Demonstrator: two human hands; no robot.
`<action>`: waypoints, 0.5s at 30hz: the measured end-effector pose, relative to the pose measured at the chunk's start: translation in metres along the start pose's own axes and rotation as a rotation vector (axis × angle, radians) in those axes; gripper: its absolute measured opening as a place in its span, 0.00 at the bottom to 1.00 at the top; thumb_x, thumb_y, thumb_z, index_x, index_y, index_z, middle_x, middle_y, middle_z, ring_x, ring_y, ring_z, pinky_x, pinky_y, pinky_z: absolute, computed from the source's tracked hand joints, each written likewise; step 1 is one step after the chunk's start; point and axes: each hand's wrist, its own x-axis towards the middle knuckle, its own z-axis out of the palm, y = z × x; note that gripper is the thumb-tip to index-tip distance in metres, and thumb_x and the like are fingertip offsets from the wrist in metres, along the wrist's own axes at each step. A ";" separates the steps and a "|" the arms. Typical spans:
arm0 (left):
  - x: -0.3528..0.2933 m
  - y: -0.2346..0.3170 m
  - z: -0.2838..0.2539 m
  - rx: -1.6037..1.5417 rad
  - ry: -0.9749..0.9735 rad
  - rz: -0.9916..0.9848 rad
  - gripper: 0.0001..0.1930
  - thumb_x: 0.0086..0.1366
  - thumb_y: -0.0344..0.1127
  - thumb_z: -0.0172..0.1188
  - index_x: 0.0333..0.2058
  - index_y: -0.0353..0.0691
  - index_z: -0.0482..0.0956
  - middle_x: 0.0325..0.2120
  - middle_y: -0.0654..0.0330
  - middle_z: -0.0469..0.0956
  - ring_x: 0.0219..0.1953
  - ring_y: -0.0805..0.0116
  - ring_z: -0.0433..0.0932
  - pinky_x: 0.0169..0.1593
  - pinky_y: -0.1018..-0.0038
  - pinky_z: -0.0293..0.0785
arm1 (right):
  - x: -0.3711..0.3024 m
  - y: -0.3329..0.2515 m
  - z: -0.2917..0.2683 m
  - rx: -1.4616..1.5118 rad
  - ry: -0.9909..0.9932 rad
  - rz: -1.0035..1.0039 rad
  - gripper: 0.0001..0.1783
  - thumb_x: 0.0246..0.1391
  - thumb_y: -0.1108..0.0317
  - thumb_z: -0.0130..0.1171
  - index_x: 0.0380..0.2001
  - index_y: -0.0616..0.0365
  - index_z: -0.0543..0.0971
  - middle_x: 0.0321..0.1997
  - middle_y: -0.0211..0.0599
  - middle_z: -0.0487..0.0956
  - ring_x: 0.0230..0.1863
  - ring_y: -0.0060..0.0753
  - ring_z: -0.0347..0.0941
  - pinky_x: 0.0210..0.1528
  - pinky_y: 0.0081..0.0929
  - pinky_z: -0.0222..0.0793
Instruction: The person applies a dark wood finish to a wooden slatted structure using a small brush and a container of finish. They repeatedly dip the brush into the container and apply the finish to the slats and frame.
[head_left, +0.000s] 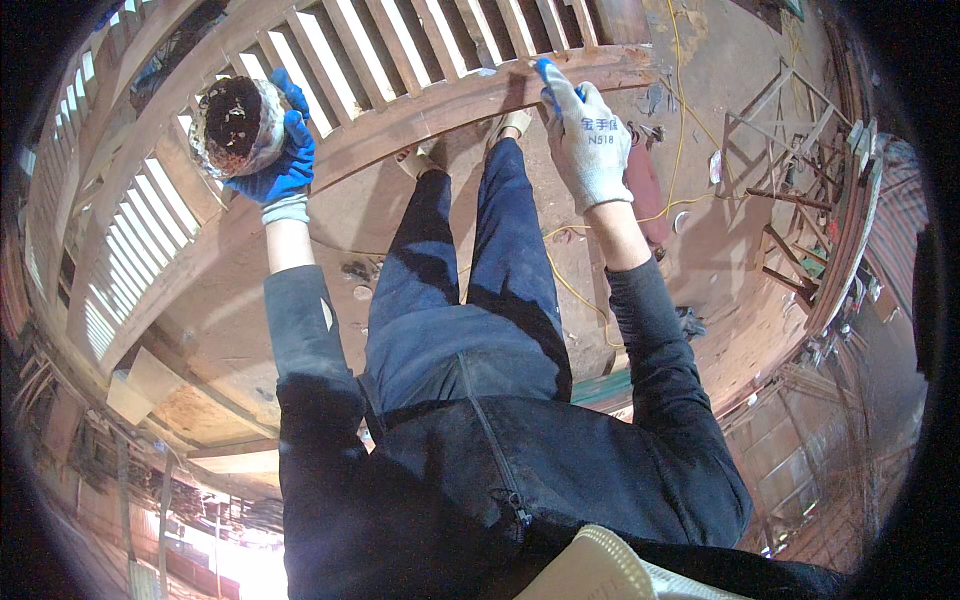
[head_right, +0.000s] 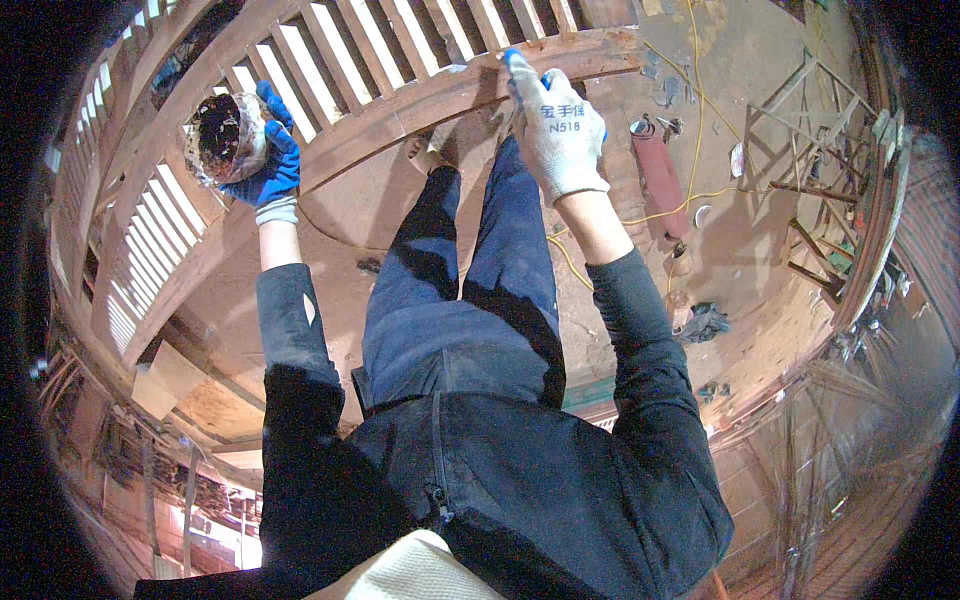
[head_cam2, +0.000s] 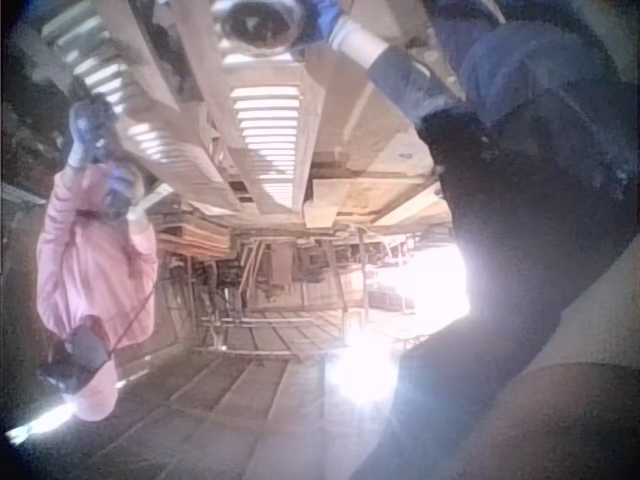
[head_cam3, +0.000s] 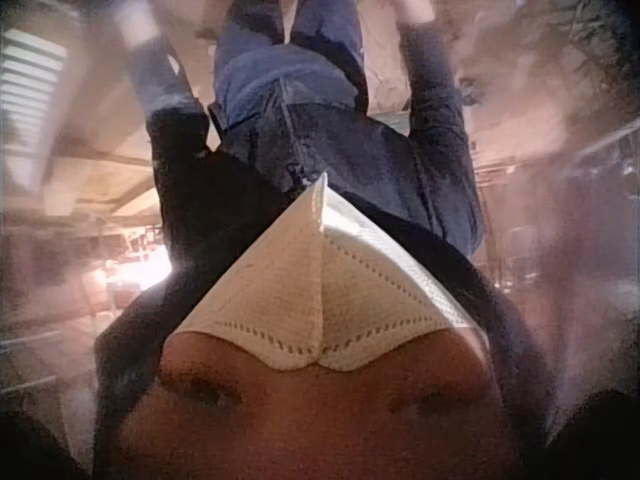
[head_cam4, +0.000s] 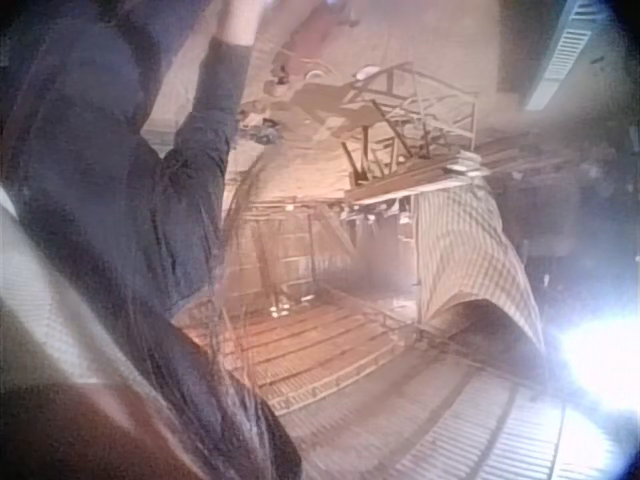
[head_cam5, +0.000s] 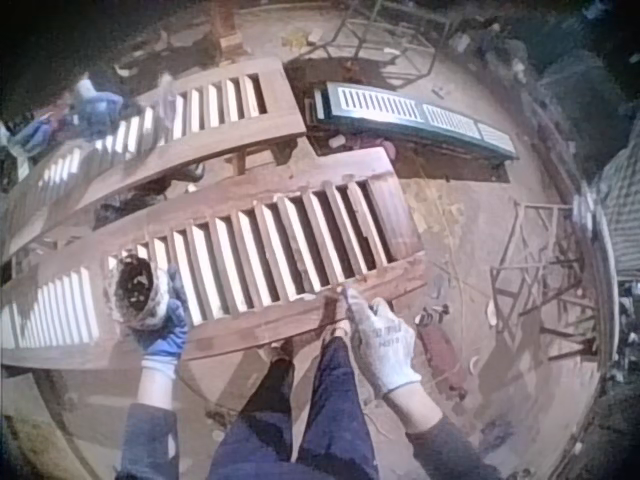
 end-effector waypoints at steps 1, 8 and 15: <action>0.001 -0.001 0.001 -0.021 0.001 -0.013 0.51 0.45 0.50 0.72 0.65 0.39 0.56 0.63 0.43 0.58 0.64 0.43 0.58 0.58 0.41 0.67 | 0.002 -0.001 0.005 -0.048 0.032 -0.004 0.27 0.55 0.65 0.53 0.60 0.36 0.69 0.37 0.40 0.75 0.34 0.46 0.78 0.31 0.44 0.73; 0.000 -0.003 -0.003 -0.105 -0.023 -0.050 0.51 0.43 0.50 0.72 0.64 0.40 0.57 0.64 0.44 0.57 0.65 0.44 0.56 0.60 0.40 0.65 | -0.003 0.003 0.002 0.012 0.041 0.000 0.27 0.56 0.65 0.53 0.60 0.35 0.68 0.37 0.42 0.76 0.32 0.47 0.78 0.31 0.44 0.73; 0.001 0.000 0.000 -0.061 -0.023 -0.044 0.50 0.44 0.48 0.72 0.64 0.39 0.58 0.64 0.45 0.58 0.65 0.44 0.57 0.60 0.41 0.65 | -0.007 0.000 0.000 -0.019 -0.053 -0.078 0.31 0.52 0.66 0.55 0.61 0.37 0.67 0.37 0.40 0.75 0.32 0.47 0.77 0.32 0.43 0.73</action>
